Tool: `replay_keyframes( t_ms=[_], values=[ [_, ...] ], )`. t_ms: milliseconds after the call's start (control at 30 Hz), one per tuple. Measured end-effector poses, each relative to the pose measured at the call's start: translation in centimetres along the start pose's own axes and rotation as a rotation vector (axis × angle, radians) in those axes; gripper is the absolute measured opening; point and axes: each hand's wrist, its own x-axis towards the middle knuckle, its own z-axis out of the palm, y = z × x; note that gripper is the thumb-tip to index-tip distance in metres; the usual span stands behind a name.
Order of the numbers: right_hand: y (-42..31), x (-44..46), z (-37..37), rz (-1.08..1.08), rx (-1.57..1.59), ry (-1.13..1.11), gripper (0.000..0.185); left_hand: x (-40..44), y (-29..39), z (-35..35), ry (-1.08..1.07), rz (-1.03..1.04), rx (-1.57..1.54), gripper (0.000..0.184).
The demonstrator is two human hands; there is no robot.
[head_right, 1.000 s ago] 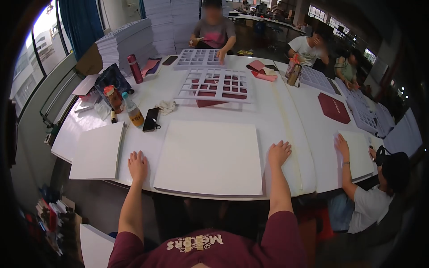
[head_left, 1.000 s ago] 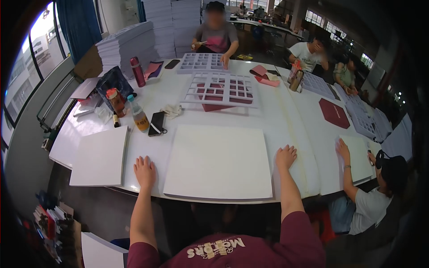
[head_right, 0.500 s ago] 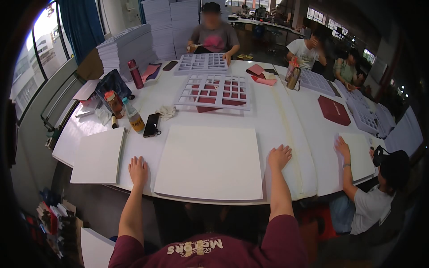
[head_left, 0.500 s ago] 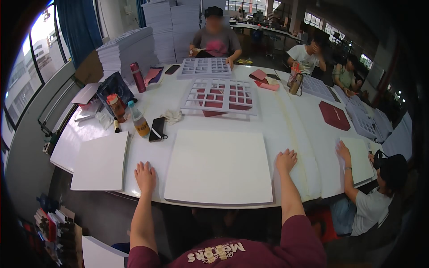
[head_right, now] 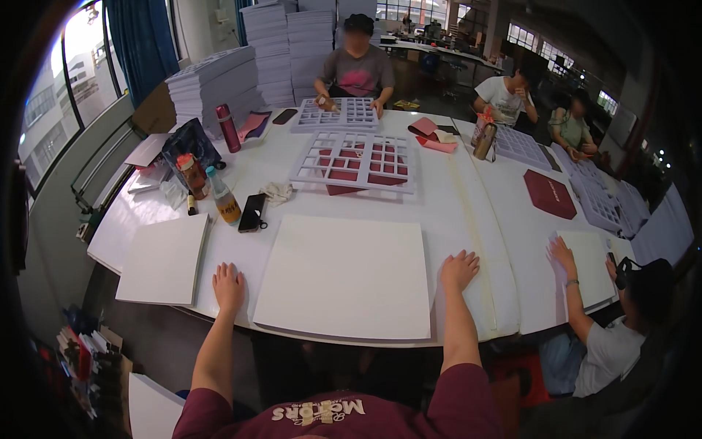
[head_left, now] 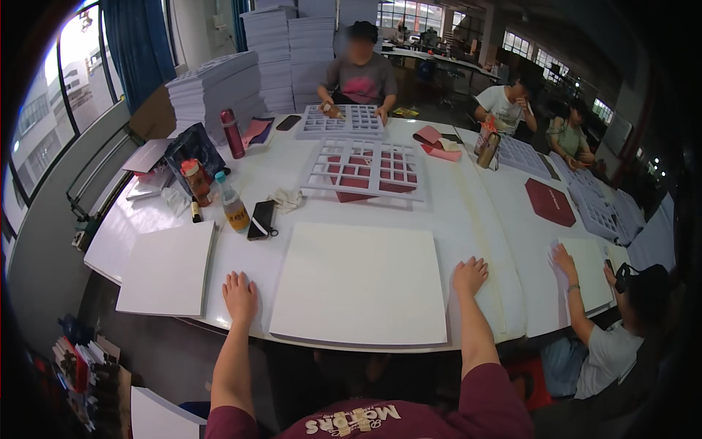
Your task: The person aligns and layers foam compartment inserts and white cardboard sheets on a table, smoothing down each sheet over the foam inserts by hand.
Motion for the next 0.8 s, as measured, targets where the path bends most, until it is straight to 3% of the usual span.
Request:
replay_keyframes(
  t_ms=[300,800],
  values=[
    [0.28,-0.34,0.76,-0.037,0.023,0.093,0.049,0.3,0.16,-0.17,-0.004,0.013,0.008,0.046],
    [0.07,-0.31,0.02,-0.02,0.01,0.041,0.048,-0.05,0.06,-0.07,-0.013,0.004,0.008,0.046]
  ],
)
